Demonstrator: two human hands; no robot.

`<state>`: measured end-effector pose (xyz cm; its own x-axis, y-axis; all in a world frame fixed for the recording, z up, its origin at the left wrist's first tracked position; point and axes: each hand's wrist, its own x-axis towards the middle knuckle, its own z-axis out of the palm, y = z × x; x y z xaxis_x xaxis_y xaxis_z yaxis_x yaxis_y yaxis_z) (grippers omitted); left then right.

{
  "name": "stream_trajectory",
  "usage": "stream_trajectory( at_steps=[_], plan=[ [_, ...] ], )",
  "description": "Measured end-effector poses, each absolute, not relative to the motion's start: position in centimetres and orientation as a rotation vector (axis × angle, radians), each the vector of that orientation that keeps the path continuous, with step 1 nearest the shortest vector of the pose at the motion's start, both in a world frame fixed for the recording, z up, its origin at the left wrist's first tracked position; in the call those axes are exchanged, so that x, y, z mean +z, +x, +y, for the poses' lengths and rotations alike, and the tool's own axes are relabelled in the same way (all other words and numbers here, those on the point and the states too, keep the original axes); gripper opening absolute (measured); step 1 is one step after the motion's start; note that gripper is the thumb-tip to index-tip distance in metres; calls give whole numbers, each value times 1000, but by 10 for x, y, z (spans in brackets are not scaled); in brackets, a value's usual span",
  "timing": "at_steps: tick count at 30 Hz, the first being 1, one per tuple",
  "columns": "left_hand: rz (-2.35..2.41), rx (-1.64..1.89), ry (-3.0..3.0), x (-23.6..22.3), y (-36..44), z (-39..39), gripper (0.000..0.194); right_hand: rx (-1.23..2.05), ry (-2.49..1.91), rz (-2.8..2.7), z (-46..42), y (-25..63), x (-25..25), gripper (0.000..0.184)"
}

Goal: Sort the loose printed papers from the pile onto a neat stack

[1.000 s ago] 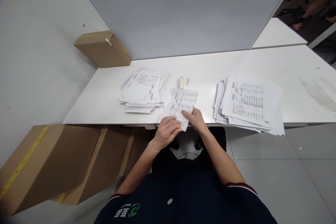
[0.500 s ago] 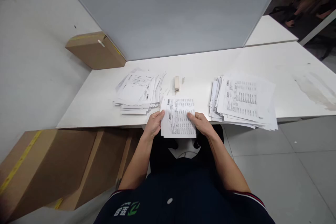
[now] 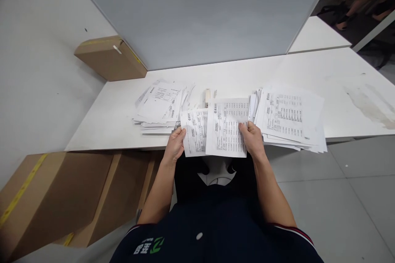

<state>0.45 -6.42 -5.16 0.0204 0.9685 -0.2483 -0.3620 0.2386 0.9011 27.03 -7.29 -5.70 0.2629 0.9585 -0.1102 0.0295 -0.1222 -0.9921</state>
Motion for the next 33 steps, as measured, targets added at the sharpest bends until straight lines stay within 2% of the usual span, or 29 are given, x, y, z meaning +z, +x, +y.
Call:
stream_trajectory(
  at_steps=[8,15,18,20,23,26,33],
  plan=[
    [1033,1189,729,-51,17,-65,39,1172,-1395,-1055,-67,242,-54,30],
    [1066,1199,807,-49,32,-71,46,948,-1648,-1368,-64,218,-64,32],
    [1074,1288,932,-45,29,-69,42,883,-1596,-1323,-61,223,-54,44],
    [1063,1339,1062,-38,26,-64,37,1003,-1429,-1319,-56,227,-42,48],
    [1029,1409,1240,-24,22,-56,31,1222,-1089,-1314,-46,230,-20,37],
    [1003,1513,1331,-14,20,-47,29,1182,-926,-1238,-39,228,-4,30],
    [1074,1478,1341,-24,24,-39,28,1089,-1028,-1234,-35,223,-23,29]
  ],
)
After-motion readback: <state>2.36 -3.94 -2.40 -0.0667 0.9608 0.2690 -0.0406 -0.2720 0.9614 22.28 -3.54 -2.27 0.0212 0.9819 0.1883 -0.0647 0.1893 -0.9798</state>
